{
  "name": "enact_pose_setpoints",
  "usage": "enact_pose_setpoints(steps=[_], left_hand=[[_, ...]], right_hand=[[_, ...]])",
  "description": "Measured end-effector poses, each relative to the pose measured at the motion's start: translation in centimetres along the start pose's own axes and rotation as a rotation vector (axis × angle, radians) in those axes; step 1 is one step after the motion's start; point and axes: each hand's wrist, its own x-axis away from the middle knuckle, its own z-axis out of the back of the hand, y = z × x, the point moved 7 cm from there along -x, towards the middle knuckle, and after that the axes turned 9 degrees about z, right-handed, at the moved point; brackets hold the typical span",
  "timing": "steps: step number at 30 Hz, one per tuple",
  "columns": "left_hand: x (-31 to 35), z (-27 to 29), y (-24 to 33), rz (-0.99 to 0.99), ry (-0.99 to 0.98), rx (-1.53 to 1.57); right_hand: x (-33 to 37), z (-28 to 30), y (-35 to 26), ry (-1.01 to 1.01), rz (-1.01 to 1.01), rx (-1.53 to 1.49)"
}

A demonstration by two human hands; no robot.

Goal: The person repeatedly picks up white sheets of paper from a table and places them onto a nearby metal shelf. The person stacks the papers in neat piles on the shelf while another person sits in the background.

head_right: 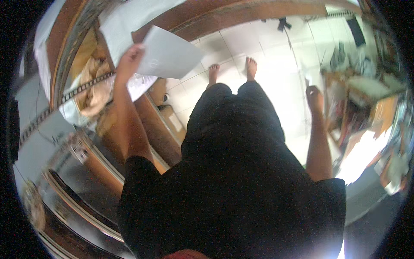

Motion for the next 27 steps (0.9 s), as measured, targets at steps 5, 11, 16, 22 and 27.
enact_pose_setpoints(steps=[5,11,16,22,27], left_hand=[[-12.3,11.2,4.2,0.073,0.043,0.183],[-37.1,23.8,-3.4,-0.191,-0.018,0.137],[-46.9,22.7,-5.9,0.182,-0.040,0.685],[-51.7,21.6,-7.8,0.299,0.040,0.590],[-51.7,21.3,-7.8,0.323,0.046,0.415]], right_hand=[[8.8,0.3,-5.3,0.081,-0.335,-0.201],[21.4,-3.7,-7.7,0.300,-0.758,-0.357],[27.0,-4.9,-10.6,0.336,-0.950,-0.425],[26.9,-4.2,-12.3,0.531,-0.997,-0.620],[25.0,-3.4,-14.0,0.622,-0.971,-0.721]])
